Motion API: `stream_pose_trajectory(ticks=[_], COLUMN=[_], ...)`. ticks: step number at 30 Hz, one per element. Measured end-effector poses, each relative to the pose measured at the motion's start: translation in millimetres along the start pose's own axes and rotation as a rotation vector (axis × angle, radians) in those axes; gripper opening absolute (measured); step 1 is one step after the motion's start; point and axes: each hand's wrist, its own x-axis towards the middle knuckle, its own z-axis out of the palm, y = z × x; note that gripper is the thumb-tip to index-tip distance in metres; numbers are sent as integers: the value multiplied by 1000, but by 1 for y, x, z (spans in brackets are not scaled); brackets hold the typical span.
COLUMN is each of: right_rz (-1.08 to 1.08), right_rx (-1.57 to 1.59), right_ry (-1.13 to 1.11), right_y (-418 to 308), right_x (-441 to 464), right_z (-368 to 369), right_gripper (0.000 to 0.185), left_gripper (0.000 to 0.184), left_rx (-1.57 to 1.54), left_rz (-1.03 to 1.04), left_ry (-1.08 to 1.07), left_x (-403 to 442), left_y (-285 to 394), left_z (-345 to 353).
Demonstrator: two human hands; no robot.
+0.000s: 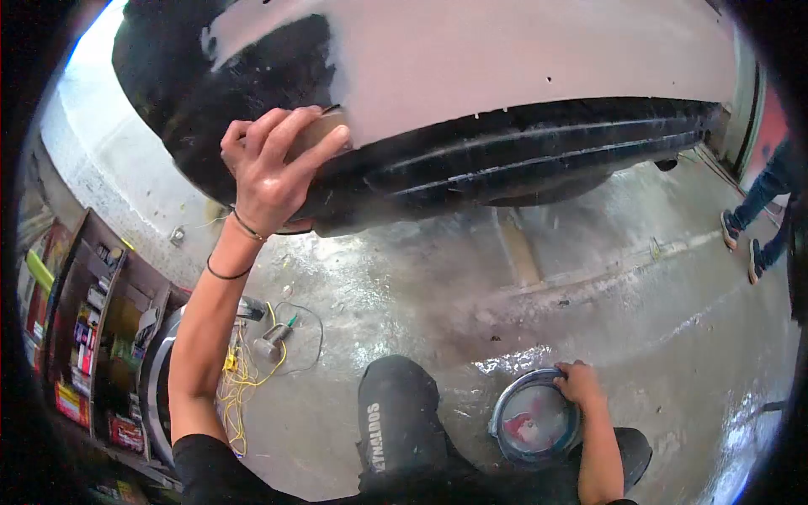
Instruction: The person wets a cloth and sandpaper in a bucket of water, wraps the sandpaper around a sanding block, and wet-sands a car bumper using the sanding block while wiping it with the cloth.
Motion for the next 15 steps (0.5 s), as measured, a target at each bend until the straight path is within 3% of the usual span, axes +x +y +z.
stream_pose_trajectory(ticks=[2,5,7,9,10,12,13,15], right_rz=[31,10,23,29,33,24,7,-2], right_rx=[-31,-120,-107,-109,-114,-87,-61,-25], right_ry=[-13,-61,-50,-66,-76,-60,-40,-31], right_y=[-2,-7,0,2,-1,-2,0,5], right_x=[-1,9,19,20,19,15,9,2], right_z=[1,4,10,15,13,7,5,1], right_gripper=[47,44,44,44,44,44,45,45], left_gripper=[48,47,46,26,18,45,51,54], left_rx=[-45,-111,-8,-84,-118,-9,-117,-30], left_rz=[12,94,140,90,67,94,54,-11], left_ry=[18,152,71,219,302,140,108,35], left_x=[25,116,175,192,197,163,135,68], left_y=[22,95,149,175,180,149,124,77], left_z=[14,75,105,125,130,108,93,45])
